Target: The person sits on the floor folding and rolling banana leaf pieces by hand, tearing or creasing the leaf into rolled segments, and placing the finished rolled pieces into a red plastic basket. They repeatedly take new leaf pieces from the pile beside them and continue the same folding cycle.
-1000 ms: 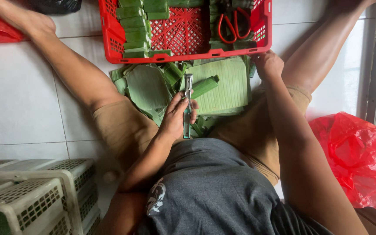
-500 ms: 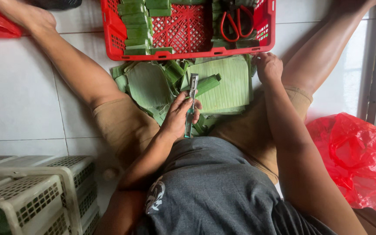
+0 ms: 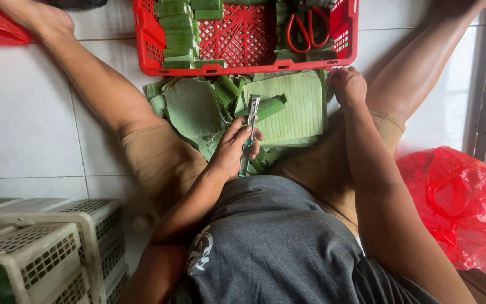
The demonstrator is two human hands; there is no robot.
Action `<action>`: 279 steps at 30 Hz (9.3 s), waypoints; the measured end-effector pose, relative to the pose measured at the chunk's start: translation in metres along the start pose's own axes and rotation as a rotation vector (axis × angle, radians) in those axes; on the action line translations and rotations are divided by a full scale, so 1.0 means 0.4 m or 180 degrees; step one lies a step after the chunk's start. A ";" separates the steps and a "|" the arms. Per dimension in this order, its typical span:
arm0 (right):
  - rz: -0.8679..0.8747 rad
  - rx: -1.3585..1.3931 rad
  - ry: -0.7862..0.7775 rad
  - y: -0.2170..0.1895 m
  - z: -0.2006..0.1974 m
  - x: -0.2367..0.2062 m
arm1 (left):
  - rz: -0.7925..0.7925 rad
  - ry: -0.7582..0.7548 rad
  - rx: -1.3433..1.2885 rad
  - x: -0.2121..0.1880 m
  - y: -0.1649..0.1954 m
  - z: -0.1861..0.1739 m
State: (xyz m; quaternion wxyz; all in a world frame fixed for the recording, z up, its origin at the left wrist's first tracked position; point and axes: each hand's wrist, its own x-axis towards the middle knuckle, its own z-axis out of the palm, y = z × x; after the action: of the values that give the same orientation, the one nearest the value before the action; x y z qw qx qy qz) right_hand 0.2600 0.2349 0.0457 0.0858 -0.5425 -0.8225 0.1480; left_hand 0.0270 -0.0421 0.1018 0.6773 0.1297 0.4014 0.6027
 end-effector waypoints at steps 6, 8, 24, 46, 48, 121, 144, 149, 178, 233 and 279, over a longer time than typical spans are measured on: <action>-0.0264 -0.0480 0.0171 -0.016 0.000 -0.007 | -0.0005 0.0023 -0.0002 -0.004 -0.002 -0.004; -0.0144 -0.0463 0.0140 -0.019 0.001 -0.008 | -0.0003 0.0029 0.0003 -0.004 -0.003 -0.005; 0.0168 -0.0096 0.0044 -0.014 -0.003 -0.017 | 0.0064 0.0001 0.0105 -0.006 -0.008 -0.006; 0.0078 -0.0169 -0.0694 0.043 -0.040 0.016 | 0.0003 0.0052 0.0062 0.003 -0.025 -0.025; 0.0057 -0.0107 -0.0660 0.049 -0.037 0.017 | -0.0005 0.0069 0.0065 0.002 -0.024 -0.025; 0.0902 0.0127 -0.0135 -0.002 -0.004 -0.006 | -0.0146 0.0123 0.0000 0.000 -0.031 -0.037; 0.0564 -0.0125 -0.0010 -0.006 -0.003 -0.015 | -0.0088 0.0105 -0.0030 0.002 -0.038 -0.050; 0.0809 0.0108 -0.0023 -0.013 -0.018 -0.013 | -0.0098 0.0114 0.0030 0.005 -0.041 -0.050; -0.0737 0.1256 0.1977 0.020 -0.088 -0.085 | 0.0012 0.0126 0.0757 0.027 0.004 -0.025; -0.1255 0.3408 -0.1415 -0.333 -0.082 -0.278 | -0.0425 -0.1224 0.0043 -0.041 0.115 0.020; 0.0305 0.5090 -0.1505 -0.382 -0.045 -0.348 | 0.0322 -0.0273 0.1085 -0.003 -0.098 0.005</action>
State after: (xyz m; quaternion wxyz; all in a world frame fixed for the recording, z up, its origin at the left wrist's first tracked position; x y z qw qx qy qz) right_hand 0.1883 0.0536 0.1166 0.2637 -0.3071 -0.4419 0.8006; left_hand 0.0565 -0.0519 0.0778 0.6308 0.2882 0.4615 0.5532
